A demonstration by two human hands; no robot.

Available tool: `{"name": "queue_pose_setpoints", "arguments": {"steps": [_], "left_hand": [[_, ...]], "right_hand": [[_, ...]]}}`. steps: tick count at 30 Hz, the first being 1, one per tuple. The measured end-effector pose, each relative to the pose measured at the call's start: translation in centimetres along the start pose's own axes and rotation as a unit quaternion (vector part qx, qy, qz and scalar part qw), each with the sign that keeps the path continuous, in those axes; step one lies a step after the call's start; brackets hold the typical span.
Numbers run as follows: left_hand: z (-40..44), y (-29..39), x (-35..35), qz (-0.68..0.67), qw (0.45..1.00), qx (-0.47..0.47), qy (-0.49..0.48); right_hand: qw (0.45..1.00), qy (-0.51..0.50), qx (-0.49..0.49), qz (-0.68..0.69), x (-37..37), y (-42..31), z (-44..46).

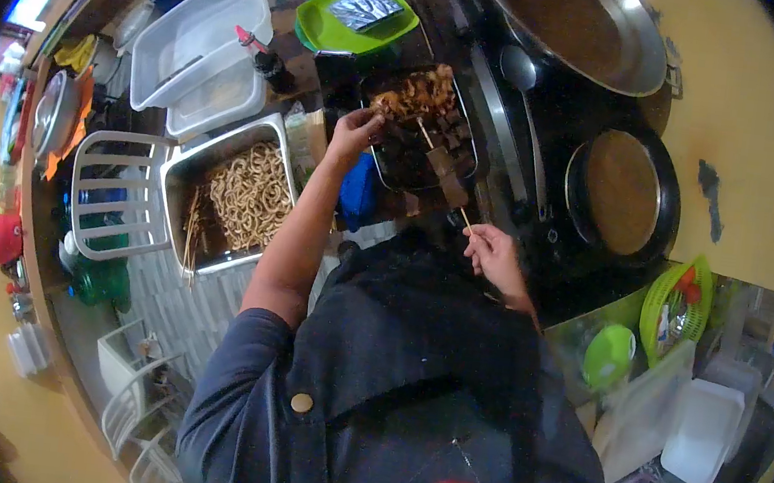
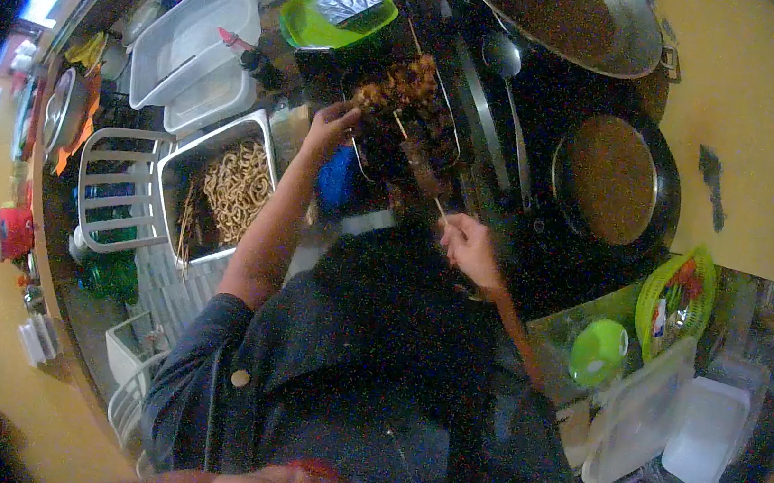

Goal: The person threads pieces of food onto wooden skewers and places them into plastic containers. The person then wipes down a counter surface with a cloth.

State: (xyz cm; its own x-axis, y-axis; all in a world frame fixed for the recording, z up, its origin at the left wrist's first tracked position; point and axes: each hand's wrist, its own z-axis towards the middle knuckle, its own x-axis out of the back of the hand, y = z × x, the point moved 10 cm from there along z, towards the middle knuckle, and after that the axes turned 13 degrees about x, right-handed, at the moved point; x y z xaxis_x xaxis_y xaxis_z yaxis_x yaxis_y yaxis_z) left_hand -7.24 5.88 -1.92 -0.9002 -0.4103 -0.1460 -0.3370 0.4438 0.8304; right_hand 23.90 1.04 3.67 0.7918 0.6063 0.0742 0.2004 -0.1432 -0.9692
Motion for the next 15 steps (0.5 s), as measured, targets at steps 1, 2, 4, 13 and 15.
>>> {"name": "queue_pose_setpoints", "arguments": {"steps": [1,2,4,13,15], "left_hand": [[0.3,-0.1,-0.7,-0.107,0.993,0.019,-0.048],[0.5,0.0,-1.4,-0.212,0.972,0.038,-0.096],[1.0,-0.1,-1.8,-0.272,0.952,0.059,-0.125],[1.2,-0.6,-2.7,-0.253,0.962,0.072,-0.08],[1.1,-0.6,-2.8,-0.253,0.961,0.08,-0.077]], "right_hand": [[1.0,-0.008,0.002,0.001,-0.2,-0.3,-0.1],[1.0,-0.015,0.003,0.003,-0.4,-0.5,-0.1],[1.0,-0.025,0.015,0.005,-0.7,-0.7,-0.1],[0.999,-0.027,0.016,-0.03,-0.9,-1.1,0.2],[0.999,-0.027,0.02,-0.026,-0.9,-1.1,0.3]]}}
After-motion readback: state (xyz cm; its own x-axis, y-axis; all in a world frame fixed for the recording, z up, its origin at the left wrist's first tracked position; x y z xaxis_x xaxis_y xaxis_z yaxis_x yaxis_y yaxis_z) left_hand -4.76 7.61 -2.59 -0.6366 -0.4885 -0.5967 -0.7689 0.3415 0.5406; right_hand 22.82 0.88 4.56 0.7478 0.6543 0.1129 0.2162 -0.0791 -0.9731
